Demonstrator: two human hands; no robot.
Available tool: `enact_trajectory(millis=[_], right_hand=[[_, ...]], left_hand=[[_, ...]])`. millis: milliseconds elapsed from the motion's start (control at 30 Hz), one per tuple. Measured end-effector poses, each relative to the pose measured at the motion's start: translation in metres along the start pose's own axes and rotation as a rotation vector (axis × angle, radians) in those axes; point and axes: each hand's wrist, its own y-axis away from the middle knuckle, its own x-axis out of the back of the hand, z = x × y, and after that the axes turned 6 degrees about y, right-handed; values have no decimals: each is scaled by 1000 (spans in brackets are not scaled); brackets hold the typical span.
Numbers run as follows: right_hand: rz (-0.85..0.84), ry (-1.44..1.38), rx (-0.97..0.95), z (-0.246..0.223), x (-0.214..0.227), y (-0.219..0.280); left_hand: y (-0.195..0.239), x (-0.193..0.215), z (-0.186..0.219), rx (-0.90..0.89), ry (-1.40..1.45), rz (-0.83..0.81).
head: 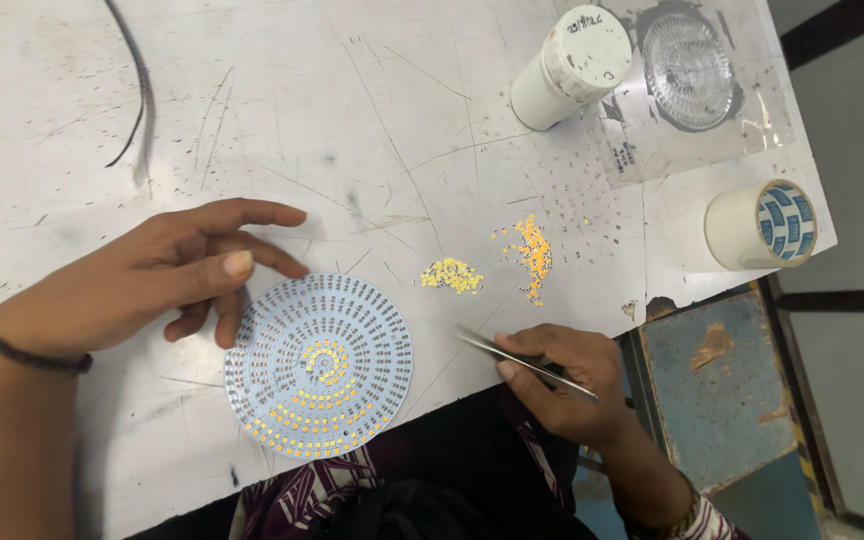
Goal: The person uses tweezers to pick up small yellow and silver components from a table and places them into designated slots on a circular LED board. The person occasionally uses their fingers to adjust the components on the table.
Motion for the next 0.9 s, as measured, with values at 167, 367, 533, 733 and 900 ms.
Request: enact_trajectory(millis=[167, 367, 533, 733, 900], right_hand=[[41, 23, 33, 7, -14, 1], [6, 29, 70, 2, -12, -2], [18, 44, 31, -2, -11, -8], [-39, 76, 39, -2, -6, -8], [-38, 122, 3, 0, -11, -3]], left_hand=[[0, 4, -6, 28, 9, 32], [2, 8, -9, -58, 53, -46], [8, 13, -9, -70, 87, -68], [13, 17, 2, -1, -12, 65], [14, 17, 2, 35, 20, 50]])
